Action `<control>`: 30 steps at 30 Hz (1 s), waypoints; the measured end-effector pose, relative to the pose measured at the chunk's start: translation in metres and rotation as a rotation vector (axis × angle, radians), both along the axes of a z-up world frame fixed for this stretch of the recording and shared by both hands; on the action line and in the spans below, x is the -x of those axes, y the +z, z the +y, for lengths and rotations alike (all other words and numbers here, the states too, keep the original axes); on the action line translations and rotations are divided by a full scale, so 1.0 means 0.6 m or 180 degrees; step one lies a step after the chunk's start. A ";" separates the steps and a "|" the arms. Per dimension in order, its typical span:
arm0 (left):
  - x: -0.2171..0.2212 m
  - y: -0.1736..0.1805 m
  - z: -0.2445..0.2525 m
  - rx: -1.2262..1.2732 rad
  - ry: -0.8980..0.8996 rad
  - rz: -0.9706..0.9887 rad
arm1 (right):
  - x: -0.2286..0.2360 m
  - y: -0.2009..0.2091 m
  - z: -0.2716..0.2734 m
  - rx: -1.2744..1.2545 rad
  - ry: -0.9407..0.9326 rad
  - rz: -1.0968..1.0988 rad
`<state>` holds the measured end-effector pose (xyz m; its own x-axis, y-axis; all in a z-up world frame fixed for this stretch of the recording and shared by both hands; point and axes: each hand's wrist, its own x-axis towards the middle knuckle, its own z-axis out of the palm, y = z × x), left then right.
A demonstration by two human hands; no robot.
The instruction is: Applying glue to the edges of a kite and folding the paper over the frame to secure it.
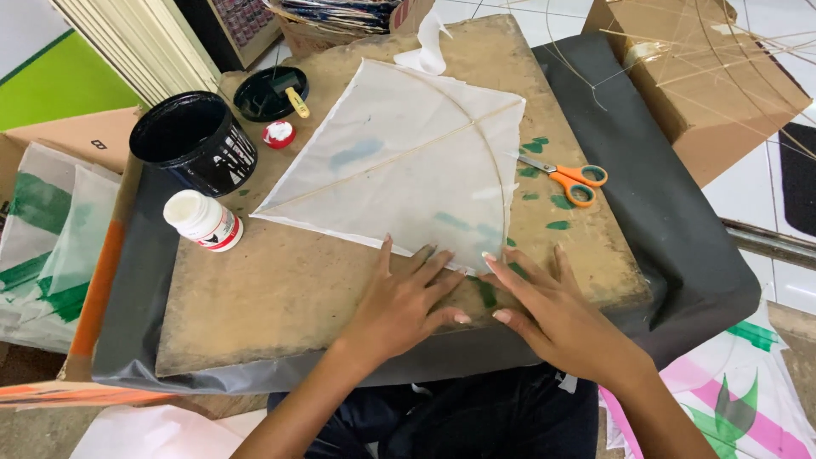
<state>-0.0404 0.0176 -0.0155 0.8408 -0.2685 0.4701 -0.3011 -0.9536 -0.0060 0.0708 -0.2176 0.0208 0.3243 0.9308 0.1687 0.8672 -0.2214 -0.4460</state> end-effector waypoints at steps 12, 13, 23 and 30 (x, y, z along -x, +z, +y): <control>0.004 -0.003 0.007 -0.0069 0.0180 -0.0059 | -0.017 0.015 -0.015 -0.0147 -0.0395 0.0153; 0.008 -0.001 0.010 -0.0062 0.0184 -0.0050 | -0.020 0.013 -0.016 -0.0139 -0.0391 0.0162; 0.028 0.032 0.028 0.1152 0.0266 -0.0053 | -0.001 0.018 0.041 -0.1111 -0.0027 0.1786; 0.045 0.072 0.058 0.1838 0.0248 -0.0464 | -0.007 0.010 0.103 -0.1492 0.0802 0.3695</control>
